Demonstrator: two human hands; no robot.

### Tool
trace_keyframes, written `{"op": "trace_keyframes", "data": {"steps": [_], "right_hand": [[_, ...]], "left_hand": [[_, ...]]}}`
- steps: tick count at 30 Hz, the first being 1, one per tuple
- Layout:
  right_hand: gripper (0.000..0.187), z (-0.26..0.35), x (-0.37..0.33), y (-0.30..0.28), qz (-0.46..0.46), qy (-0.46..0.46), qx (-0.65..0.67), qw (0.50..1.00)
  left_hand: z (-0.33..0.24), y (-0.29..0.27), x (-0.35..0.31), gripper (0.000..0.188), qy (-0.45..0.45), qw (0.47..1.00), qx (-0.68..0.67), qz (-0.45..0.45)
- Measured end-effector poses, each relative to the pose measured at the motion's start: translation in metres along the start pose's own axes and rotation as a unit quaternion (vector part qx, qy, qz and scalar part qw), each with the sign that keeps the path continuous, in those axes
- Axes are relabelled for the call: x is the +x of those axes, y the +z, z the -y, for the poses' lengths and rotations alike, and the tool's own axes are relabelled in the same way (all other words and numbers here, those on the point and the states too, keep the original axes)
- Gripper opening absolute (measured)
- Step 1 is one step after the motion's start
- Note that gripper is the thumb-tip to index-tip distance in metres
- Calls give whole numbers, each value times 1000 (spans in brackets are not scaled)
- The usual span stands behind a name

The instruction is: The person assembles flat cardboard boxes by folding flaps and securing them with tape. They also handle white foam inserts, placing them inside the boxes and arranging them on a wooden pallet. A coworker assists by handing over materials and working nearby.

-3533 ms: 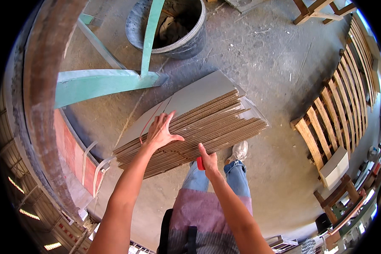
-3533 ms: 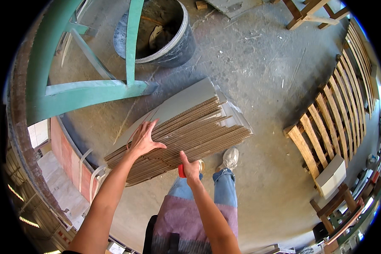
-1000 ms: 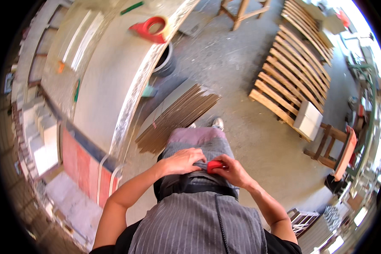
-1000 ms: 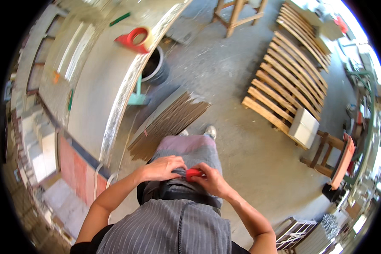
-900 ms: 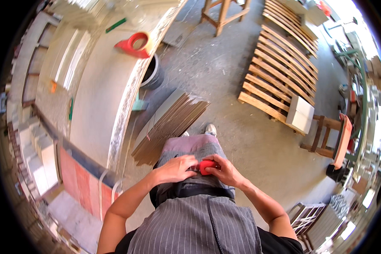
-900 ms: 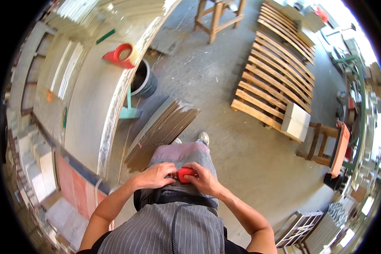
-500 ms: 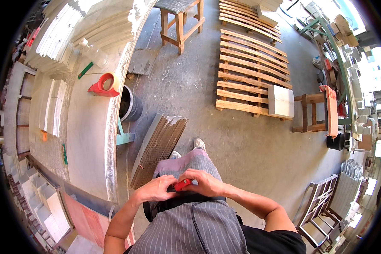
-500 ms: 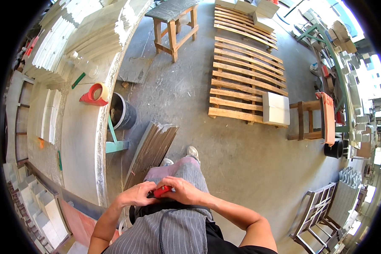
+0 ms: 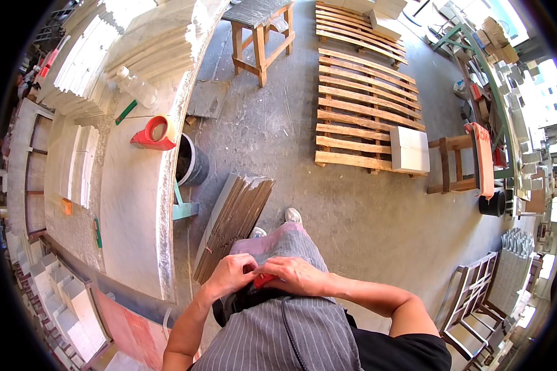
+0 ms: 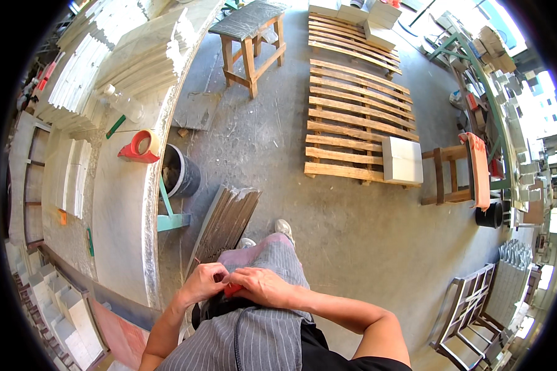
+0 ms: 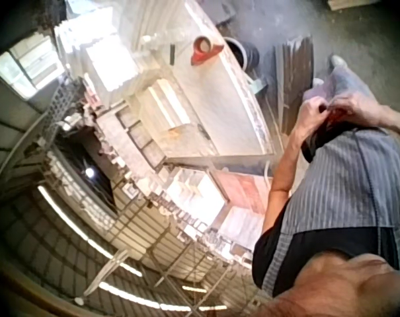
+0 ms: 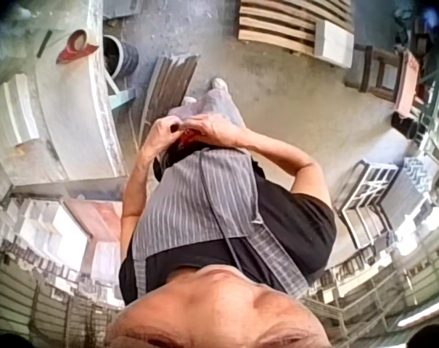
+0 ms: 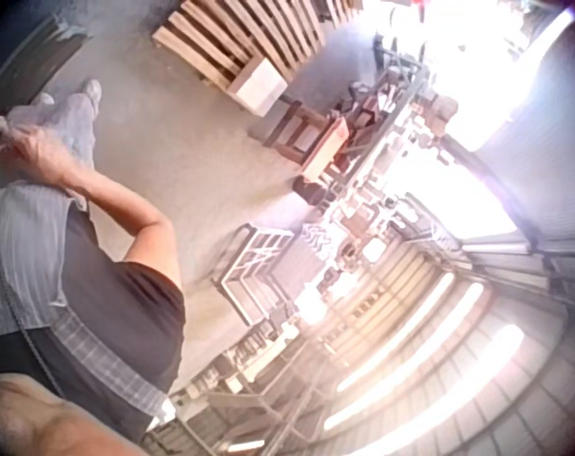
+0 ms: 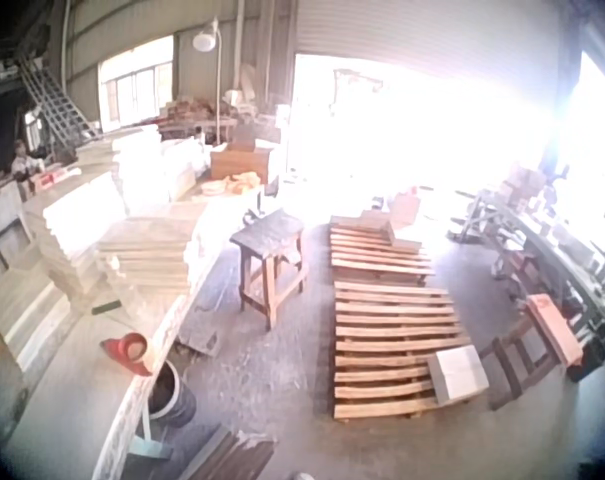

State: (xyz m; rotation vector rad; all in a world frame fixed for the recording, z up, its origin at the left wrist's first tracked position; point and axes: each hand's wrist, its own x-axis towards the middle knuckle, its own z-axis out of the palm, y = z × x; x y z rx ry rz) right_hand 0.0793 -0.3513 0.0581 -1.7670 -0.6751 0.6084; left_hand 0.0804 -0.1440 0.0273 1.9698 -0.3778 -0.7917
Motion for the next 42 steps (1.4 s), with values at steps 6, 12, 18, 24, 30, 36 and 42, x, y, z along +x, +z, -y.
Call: {"op": "trace_keyframes", "data": {"steps": [6, 12, 18, 24, 30, 36, 42], "right_hand": [[30, -16, 2, -4, -22, 109, 215, 970], [30, -48, -4, -3, -119, 149, 380, 905], [32, -108, -37, 19, -153, 297, 418, 845], [23, -188, -70, 55, -208, 413, 488, 740], [19, -244, -70, 64, -281, 430, 540, 666], [20, -251, -62, 54, -275, 412, 531, 687], [20, -247, -81, 56, -318, 410, 488, 702]], "left_hand": [[5, -10, 3, 14, -68, 989, -106, 78], [57, -1, 25, 16, -116, 984, -130, -28], [206, 73, 71, 21, -82, 985, 154, -9], [391, 153, 145, 26, -76, 945, 318, 21], [475, 107, 157, 22, -118, 902, 411, -61], [513, 63, 133, 37, -327, 805, 494, 28], [506, 43, 124, 34, -309, 825, 465, 85]]}}
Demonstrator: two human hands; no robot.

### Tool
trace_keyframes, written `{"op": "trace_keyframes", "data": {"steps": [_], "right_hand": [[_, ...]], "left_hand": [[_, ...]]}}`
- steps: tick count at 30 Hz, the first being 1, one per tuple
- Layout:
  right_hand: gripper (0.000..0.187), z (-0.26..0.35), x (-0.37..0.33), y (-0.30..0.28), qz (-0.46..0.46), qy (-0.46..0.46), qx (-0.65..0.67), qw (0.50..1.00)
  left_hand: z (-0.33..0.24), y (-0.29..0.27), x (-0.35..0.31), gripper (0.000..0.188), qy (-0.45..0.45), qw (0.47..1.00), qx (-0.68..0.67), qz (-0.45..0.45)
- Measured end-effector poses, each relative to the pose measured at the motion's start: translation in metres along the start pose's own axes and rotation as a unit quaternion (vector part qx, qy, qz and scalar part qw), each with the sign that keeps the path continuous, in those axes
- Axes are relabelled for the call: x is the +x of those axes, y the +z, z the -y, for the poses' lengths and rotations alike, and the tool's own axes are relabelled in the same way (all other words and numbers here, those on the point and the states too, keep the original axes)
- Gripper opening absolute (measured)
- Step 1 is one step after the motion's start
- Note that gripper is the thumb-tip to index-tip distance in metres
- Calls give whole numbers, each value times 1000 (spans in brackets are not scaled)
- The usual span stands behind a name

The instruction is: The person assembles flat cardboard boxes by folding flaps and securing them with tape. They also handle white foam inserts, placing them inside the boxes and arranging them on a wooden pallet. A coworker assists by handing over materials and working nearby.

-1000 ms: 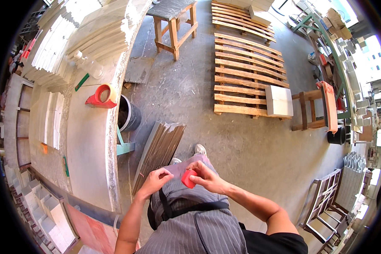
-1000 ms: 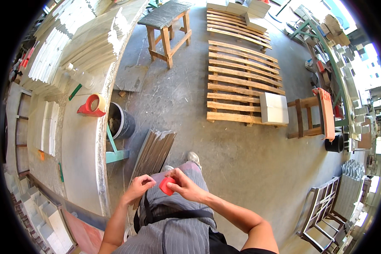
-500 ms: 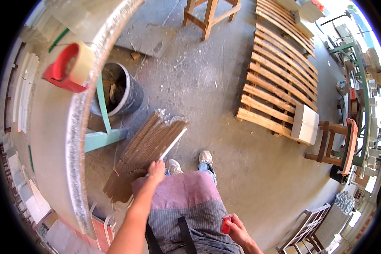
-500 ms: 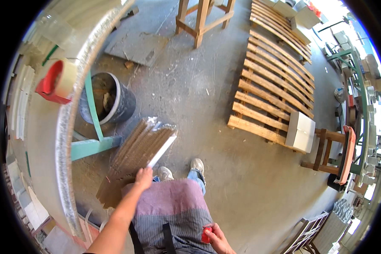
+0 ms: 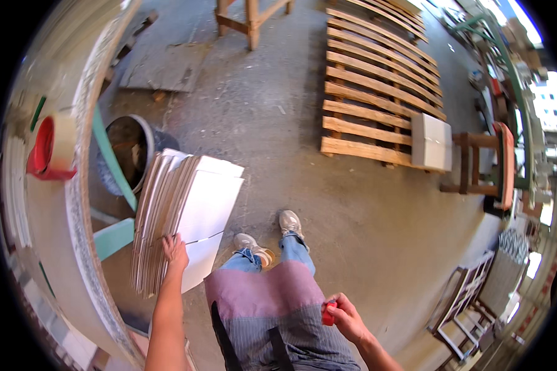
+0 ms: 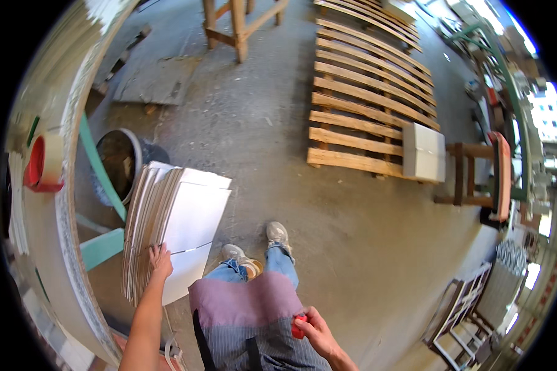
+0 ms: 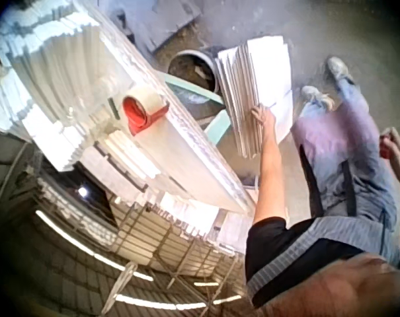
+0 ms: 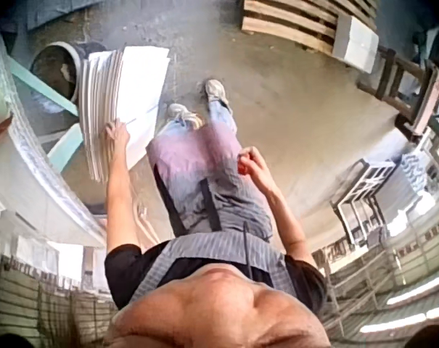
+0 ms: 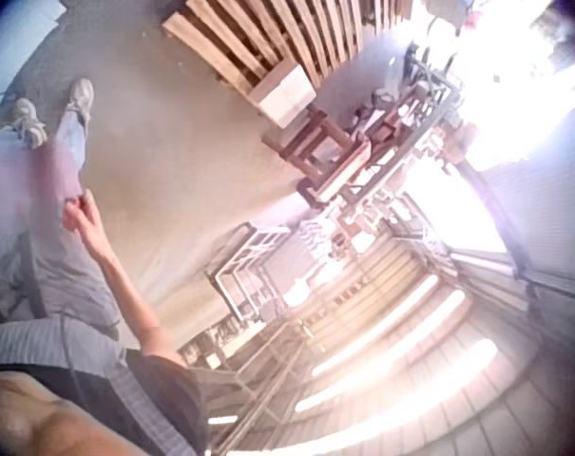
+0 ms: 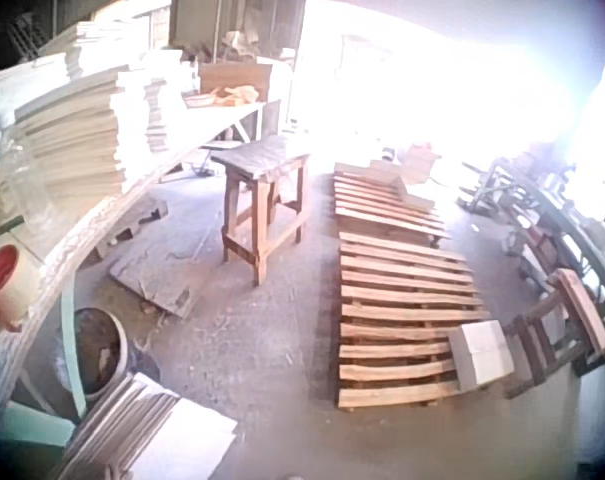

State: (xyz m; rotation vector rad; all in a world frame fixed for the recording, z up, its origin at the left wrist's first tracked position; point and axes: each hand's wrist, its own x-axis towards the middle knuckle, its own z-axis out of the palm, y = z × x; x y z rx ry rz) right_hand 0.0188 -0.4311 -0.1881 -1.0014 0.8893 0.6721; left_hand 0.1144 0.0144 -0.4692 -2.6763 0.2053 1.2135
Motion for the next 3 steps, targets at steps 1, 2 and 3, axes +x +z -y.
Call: {"op": "trace_keyframes", "data": {"steps": [1, 2, 3], "right_hand": [[21, -6, -2, -4, -5, -14, -11, 1000], [22, -7, -5, -6, -8, -24, -25, 999], [28, -4, -10, -7, -32, -10, -32, 999]], "left_hand": [[-17, -15, -1, 36, -17, 998, -33, 57], [-37, -33, -9, 39, -38, 990, -67, 117], [-51, -40, -5, 39, -20, 991, -60, 116]]}}
